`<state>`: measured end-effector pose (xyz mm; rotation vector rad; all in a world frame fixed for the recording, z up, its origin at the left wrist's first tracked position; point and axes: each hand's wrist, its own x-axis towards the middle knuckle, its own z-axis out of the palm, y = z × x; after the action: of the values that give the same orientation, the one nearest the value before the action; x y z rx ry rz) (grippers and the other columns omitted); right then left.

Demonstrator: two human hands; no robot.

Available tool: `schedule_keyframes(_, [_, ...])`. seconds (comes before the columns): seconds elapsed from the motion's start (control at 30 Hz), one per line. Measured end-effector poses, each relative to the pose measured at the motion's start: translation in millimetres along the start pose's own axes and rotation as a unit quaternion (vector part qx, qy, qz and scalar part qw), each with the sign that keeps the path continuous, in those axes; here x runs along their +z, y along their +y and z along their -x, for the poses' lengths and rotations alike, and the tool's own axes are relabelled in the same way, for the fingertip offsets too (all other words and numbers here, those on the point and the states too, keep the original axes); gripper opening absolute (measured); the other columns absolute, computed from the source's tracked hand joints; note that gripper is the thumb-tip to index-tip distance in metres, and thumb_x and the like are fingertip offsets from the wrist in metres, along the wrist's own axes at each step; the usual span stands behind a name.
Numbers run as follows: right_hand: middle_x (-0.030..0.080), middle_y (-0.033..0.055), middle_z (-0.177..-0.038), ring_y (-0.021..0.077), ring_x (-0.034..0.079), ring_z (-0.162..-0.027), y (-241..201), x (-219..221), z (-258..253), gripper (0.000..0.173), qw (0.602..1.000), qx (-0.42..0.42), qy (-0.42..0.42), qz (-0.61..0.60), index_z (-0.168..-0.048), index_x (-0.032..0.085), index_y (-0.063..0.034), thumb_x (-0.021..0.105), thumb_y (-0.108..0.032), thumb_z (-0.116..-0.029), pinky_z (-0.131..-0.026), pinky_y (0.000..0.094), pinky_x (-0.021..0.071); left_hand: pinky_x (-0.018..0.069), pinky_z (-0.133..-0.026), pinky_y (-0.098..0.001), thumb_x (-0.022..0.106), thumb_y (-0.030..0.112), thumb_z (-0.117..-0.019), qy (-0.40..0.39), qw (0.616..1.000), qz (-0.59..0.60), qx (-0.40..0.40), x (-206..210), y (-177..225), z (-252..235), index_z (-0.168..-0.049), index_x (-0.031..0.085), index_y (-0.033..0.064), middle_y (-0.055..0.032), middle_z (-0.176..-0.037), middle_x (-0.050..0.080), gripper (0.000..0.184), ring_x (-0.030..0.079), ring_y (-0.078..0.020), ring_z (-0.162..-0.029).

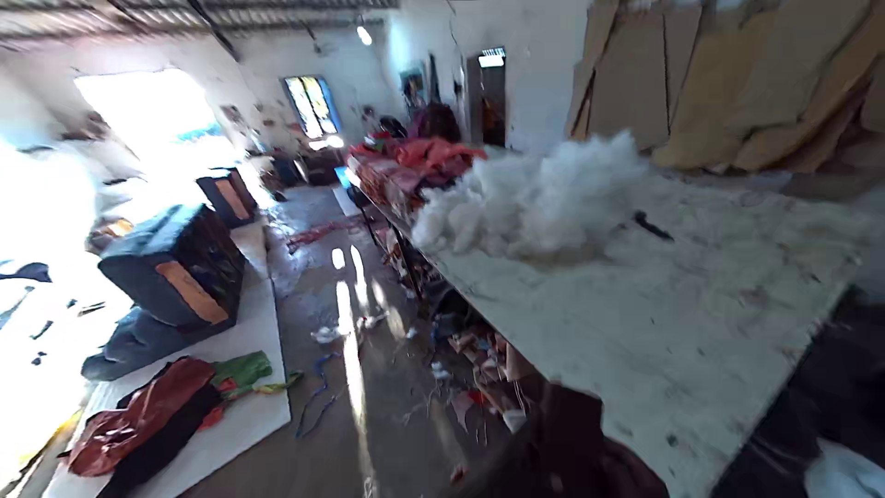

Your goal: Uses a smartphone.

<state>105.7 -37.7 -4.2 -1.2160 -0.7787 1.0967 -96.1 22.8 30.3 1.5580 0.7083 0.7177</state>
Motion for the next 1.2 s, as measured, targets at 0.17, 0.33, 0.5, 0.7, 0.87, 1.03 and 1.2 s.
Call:
schedule_keyframes(0.17, [0.072,0.0163,-0.097,0.0242,0.071,-0.081,-23,33,-12,0.029,0.998,0.018,-0.049,-0.026,-0.120,0.066,0.0047,0.048,-0.004,-0.0987,-0.070,0.0400,0.0627,0.0410,-0.118,-0.0483,0.080,0.068,-0.0739,0.068,0.973,-0.206,-0.078,-6,4,4,-0.166,0.003,0.0134,-0.0179,-0.166,0.024,0.131,0.037,-0.0261,-0.148])
schedule_keyframes(0.33, [0.073,0.0147,-0.090,0.0208,0.071,-0.075,-35,38,-17,0.027,0.998,0.006,-0.007,-0.066,-0.113,0.070,0.0030,0.049,-0.002,-0.0972,-0.067,0.0354,0.0628,0.0542,-0.103,-0.0433,0.080,0.026,-0.0842,0.033,0.989,0.139,-0.024,-32,12,8,-0.164,0.015,0.0209,-0.0092,-0.157,0.043,0.104,0.056,-0.0230,-0.132])
schedule_keyframes(0.5, [0.073,0.0189,-0.092,0.0173,0.071,-0.072,-40,25,-15,0.027,0.975,0.031,0.037,-0.219,-0.112,0.068,0.0049,0.045,0.000,-0.0983,-0.063,0.0296,0.0609,0.0493,-0.107,-0.0522,0.068,0.054,-0.0902,-0.069,0.857,0.510,-0.011,-58,-19,37,-0.133,0.068,0.0147,-0.0143,-0.133,0.067,0.058,0.064,-0.0307,-0.123])
schedule_keyframes(0.7, [0.073,0.0211,-0.096,0.0204,0.073,-0.078,-30,39,-7,0.026,0.962,-0.002,0.035,-0.271,-0.112,0.067,0.0054,0.045,-0.001,-0.0986,-0.068,0.0327,0.0623,0.0584,-0.087,-0.0396,0.057,0.041,-0.1034,-0.101,0.876,0.471,-0.015,-23,-29,32,-0.135,0.063,0.0110,-0.0181,-0.124,0.069,0.044,0.071,-0.0255,-0.102])
schedule_keyframes(0.87, [0.072,0.0200,-0.105,0.0235,0.072,-0.089,-42,41,-3,0.028,0.979,-0.055,-0.015,-0.198,-0.120,0.066,0.0032,0.056,-0.010,-0.0977,-0.078,0.0369,0.0625,0.0609,-0.081,-0.0369,0.045,0.045,-0.1076,-0.077,0.882,0.465,-0.024,-27,-15,25,-0.133,0.064,0.0096,-0.0184,-0.118,0.071,0.047,0.073,-0.0239,-0.092])
schedule_keyframes(1.03, [0.052,0.0092,-0.148,0.0225,0.058,-0.128,-44,37,3,0.116,0.983,-0.109,-0.134,0.056,-0.163,0.020,-0.0155,0.090,-0.041,-0.0742,-0.104,0.0376,0.0549,0.0624,-0.080,-0.0402,0.052,0.030,-0.1078,-0.038,0.915,0.403,0.003,-33,-7,34,-0.128,0.065,0.0069,-0.0185,-0.114,0.072,0.033,0.073,-0.0259,-0.091])
schedule_keyframes(1.2, [0.068,0.0065,-0.126,0.0213,0.070,-0.108,-61,41,-5,0.099,0.988,-0.098,-0.093,0.077,-0.157,0.032,-0.0188,0.089,-0.025,-0.0759,-0.089,0.0371,0.0631,0.0630,-0.076,-0.0410,0.055,0.025,-0.1067,-0.021,0.937,0.348,0.023,-35,-4,46,-0.124,0.066,0.0060,-0.0181,-0.107,0.073,0.028,0.074,-0.0258,-0.086])
